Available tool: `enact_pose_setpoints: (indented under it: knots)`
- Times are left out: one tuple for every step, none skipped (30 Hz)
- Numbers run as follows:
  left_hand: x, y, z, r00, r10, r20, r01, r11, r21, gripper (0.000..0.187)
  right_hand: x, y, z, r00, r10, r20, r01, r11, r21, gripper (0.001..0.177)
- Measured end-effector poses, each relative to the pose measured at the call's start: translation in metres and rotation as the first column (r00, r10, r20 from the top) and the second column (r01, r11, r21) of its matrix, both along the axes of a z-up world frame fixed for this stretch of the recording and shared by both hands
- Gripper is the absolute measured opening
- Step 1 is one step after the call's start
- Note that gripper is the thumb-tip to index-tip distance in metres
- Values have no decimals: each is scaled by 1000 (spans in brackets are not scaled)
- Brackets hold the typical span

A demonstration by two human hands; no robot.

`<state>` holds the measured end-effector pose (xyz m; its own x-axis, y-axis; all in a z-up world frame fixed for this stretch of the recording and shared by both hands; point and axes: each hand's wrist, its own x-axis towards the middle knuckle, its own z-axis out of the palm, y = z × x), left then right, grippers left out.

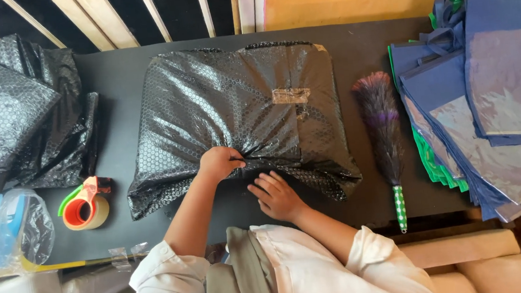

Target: Wrapping a large object in black bubble wrap and securing the edges with adhesive tape.

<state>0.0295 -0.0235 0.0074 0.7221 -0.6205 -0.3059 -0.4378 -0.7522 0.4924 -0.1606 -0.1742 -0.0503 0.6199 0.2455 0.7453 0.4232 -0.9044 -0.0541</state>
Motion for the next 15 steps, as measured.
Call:
enact_pose_setpoints:
  knots:
    - [1,-1,0,1000,-3,2,3,1000,2,30,4,-2,-4,1000,-3,2,3,1000,2,56]
    - [2,-1,-1,1000,-3,-7,3,1000,-10,30,8,-3,-7,997,-79,14,80,995,-65,63]
    - [3,-1,-2,1000,-3,-17,3,1000,-23,30,12,-3,-11,988,-155,30,157,979,-130,70]
    - [5,-1,-7,1000,-4,-20,4,1000,-19,30,15,-1,-18,987,-156,26,158,979,-127,70]
    - [7,0,-13,1000,-23,-11,23,1000,4,32,19,2,-25,971,-234,49,239,959,-154,71]
    - [10,0,-18,999,-44,0,44,999,27,34,23,4,-32,947,-311,77,320,930,-180,72]
    - [12,0,-20,999,-46,-2,46,999,28,34,25,5,-29,947,-313,75,321,930,-179,72]
    - [13,0,-22,998,-58,9,58,998,26,34,26,8,-26,937,-344,70,351,919,-182,73]
    - [14,2,-24,997,-71,20,70,997,24,35,27,11,-23,925,-374,64,379,907,-184,75]
    - [11,2,-16,997,-69,17,68,997,27,35,29,12,-23,926,-372,60,377,908,-183,75]
    - [7,4,-8,995,-90,36,90,996,-11,32,32,15,-23,916,-401,2,396,902,-172,74]
    - [4,6,0,993,-108,55,111,993,-48,29,33,17,-23,903,-427,-58,413,896,-163,74]
    - [-2,16,9,993,-105,51,107,993,-46,29,34,19,-21,904,-423,-62,409,898,-163,74]
    - [-8,25,19,993,-118,-8,114,974,-194,36,35,20,-19,893,-438,-102,422,895,-145,73]
    - [-13,35,29,988,-139,-64,109,934,-339,44,37,21,-17,881,-451,-143,436,891,-129,72]
